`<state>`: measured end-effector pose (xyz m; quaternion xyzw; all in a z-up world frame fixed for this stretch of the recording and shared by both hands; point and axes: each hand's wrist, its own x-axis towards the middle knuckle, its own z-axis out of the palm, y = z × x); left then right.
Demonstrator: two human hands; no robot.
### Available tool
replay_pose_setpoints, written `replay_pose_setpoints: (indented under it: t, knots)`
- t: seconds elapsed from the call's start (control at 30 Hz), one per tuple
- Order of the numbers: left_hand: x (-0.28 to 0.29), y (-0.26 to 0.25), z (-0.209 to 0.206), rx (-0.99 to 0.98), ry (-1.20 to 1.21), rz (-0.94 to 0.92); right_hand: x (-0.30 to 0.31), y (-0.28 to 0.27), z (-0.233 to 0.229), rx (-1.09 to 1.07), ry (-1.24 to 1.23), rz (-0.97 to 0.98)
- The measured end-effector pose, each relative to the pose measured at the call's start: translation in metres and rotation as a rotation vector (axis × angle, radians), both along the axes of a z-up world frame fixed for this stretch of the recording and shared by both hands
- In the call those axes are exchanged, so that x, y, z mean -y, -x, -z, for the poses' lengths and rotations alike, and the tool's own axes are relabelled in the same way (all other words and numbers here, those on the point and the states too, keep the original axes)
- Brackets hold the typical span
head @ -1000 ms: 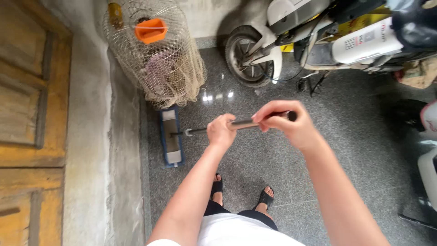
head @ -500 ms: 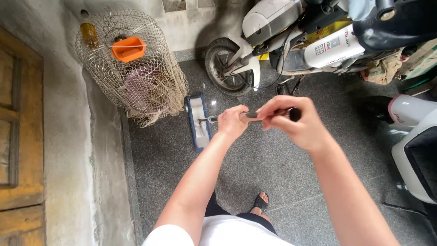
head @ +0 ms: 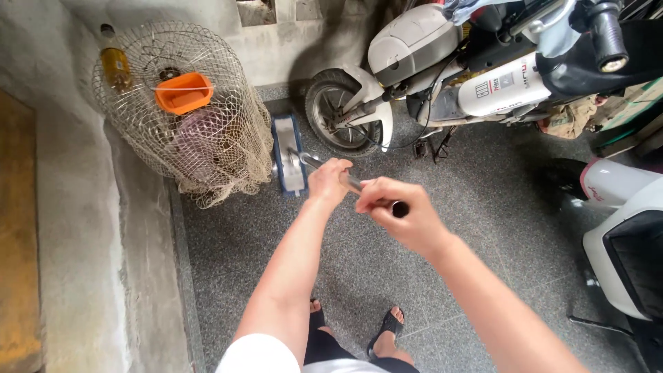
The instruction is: The person assembles a mop by inserting a metal pole into the mop head and tightening the connection. The person then moves the assembled mop across the floor.
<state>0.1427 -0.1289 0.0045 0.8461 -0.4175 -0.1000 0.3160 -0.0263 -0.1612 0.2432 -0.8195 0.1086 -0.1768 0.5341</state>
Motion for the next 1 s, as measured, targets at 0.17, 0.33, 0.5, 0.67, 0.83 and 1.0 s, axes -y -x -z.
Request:
replay_pose_setpoints:
  t: [0.17, 0.33, 0.5, 0.67, 0.83, 1.0]
  knots:
    - [0.011, -0.033, 0.037, -0.028, -0.044, -0.041, -0.006, -0.027, 0.05, 0.015, -0.008, 0.101]
    - [0.014, -0.041, 0.066, -0.045, 0.05, -0.062, -0.009, -0.037, 0.073, 0.095, 0.081, 0.139]
    - [0.031, -0.034, 0.063, -0.094, 0.125, -0.089, 0.005, -0.034, 0.057, 0.027, 0.058, 0.253]
    - [0.031, -0.01, 0.068, -0.078, 0.045, -0.076, -0.001, -0.007, 0.046, -0.002, 0.037, 0.274]
    - [0.055, 0.031, 0.077, -0.071, 0.009, -0.092, 0.005, 0.02, -0.001, -0.04, 0.016, 0.266]
    - [0.081, 0.104, 0.036, -0.25, -0.028, -0.184, 0.026, 0.068, -0.059, -0.193, 0.101, 0.233]
